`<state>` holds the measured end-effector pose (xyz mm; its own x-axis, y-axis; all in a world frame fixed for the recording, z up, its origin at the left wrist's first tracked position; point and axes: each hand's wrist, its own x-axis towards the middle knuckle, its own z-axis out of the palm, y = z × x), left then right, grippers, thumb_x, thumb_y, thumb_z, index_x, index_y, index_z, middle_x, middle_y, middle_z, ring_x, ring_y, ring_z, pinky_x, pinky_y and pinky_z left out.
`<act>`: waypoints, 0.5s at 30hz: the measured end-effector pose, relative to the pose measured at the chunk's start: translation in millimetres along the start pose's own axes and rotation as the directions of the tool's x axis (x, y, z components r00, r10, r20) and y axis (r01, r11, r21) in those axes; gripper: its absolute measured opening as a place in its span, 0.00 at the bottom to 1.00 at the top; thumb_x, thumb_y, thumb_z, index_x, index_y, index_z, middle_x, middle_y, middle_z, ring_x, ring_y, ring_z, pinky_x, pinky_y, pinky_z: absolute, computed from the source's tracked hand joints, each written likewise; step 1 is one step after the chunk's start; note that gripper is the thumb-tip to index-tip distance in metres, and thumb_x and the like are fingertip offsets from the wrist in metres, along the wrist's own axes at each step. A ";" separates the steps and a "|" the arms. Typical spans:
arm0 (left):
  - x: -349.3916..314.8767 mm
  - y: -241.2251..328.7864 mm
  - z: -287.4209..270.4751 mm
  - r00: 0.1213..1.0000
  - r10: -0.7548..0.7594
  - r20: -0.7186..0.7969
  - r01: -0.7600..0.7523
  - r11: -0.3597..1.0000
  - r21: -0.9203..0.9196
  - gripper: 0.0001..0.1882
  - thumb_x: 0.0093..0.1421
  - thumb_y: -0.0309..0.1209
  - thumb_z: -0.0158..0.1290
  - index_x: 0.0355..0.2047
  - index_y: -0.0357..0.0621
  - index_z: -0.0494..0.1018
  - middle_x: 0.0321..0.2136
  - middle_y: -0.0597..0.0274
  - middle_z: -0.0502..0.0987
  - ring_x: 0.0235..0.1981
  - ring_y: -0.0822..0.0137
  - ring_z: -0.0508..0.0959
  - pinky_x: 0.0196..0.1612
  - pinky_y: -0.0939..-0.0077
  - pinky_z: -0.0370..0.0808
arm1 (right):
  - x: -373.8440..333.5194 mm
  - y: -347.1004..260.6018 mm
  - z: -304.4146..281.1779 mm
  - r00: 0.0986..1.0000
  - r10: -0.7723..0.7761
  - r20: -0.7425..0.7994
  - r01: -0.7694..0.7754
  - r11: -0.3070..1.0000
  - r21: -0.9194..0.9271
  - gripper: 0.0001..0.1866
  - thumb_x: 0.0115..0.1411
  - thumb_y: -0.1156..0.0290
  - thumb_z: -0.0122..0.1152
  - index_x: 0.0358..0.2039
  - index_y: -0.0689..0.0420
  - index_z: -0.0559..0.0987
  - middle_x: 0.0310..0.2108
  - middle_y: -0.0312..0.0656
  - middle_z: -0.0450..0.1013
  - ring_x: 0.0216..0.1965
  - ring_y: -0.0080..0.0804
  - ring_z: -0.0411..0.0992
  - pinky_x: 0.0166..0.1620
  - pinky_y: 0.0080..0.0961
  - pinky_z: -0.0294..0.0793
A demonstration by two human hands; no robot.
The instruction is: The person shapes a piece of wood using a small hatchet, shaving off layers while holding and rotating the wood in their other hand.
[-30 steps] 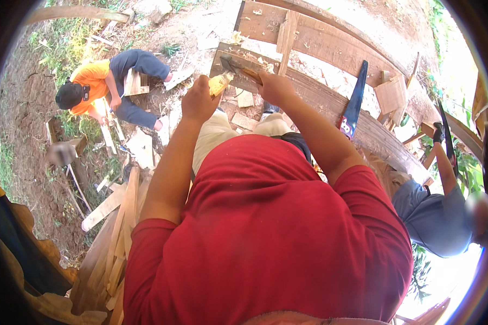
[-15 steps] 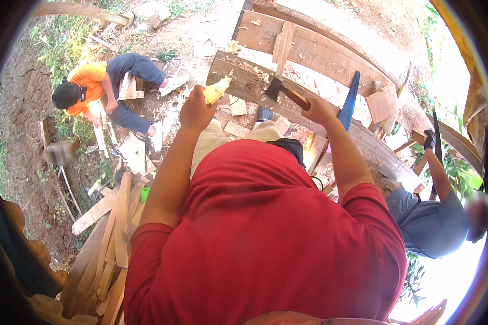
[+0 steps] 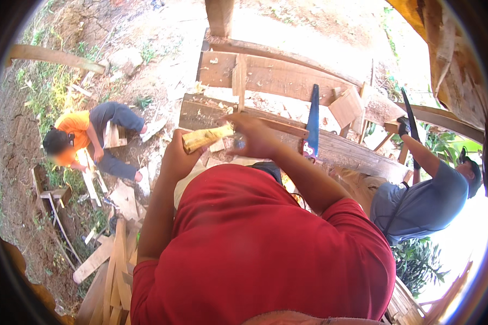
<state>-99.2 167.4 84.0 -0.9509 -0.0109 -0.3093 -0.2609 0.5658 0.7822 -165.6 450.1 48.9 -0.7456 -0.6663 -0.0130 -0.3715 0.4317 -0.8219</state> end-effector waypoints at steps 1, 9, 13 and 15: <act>-1.2 15.1 -3.0 0.999 0.023 0.043 -0.024 1.000 0.018 0.30 0.61 0.39 0.73 0.52 0.39 0.68 0.41 0.43 0.84 0.42 0.48 0.87 0.44 0.56 0.81 | 4.6 -22.9 0.1 0.999 -0.036 0.011 0.035 0.998 0.056 0.53 0.48 0.56 0.86 0.73 0.50 0.68 0.68 0.52 0.70 0.70 0.57 0.66 0.72 0.50 0.67; -29.0 129.5 -62.8 0.986 0.160 0.047 -0.167 0.948 0.270 0.48 0.55 0.45 0.75 0.70 0.42 0.64 0.53 0.45 0.80 0.51 0.47 0.84 0.53 0.57 0.80 | 16.3 -62.8 -33.7 0.980 0.136 0.146 -0.153 0.982 0.114 0.40 0.57 0.70 0.73 0.70 0.51 0.69 0.45 0.50 0.81 0.38 0.47 0.84 0.44 0.44 0.83; -131.7 211.6 -143.9 0.753 0.501 -0.427 -0.536 0.843 0.042 0.11 0.61 0.29 0.63 0.43 0.40 0.81 0.40 0.61 0.81 0.40 0.65 0.81 0.43 0.70 0.79 | 14.6 -48.0 -46.1 0.945 0.301 0.131 -0.304 0.953 0.001 0.38 0.56 0.70 0.70 0.68 0.52 0.71 0.39 0.50 0.83 0.40 0.46 0.84 0.44 0.43 0.81; -147.8 258.2 -176.4 0.711 0.630 -0.313 -0.696 0.692 -0.189 0.03 0.65 0.31 0.60 0.37 0.47 0.81 0.31 0.66 0.82 0.30 0.69 0.80 0.35 0.73 0.77 | -16.1 -9.2 -44.2 0.917 0.396 0.038 -0.397 0.918 0.005 0.36 0.56 0.70 0.68 0.67 0.52 0.72 0.38 0.51 0.83 0.41 0.49 0.84 0.45 0.44 0.80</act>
<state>-55.4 169.6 427.1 -0.8924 0.0901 0.4421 0.4502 0.2433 0.8591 -174.6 483.8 81.8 -0.8104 -0.4630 -0.3591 -0.0425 0.6576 -0.7521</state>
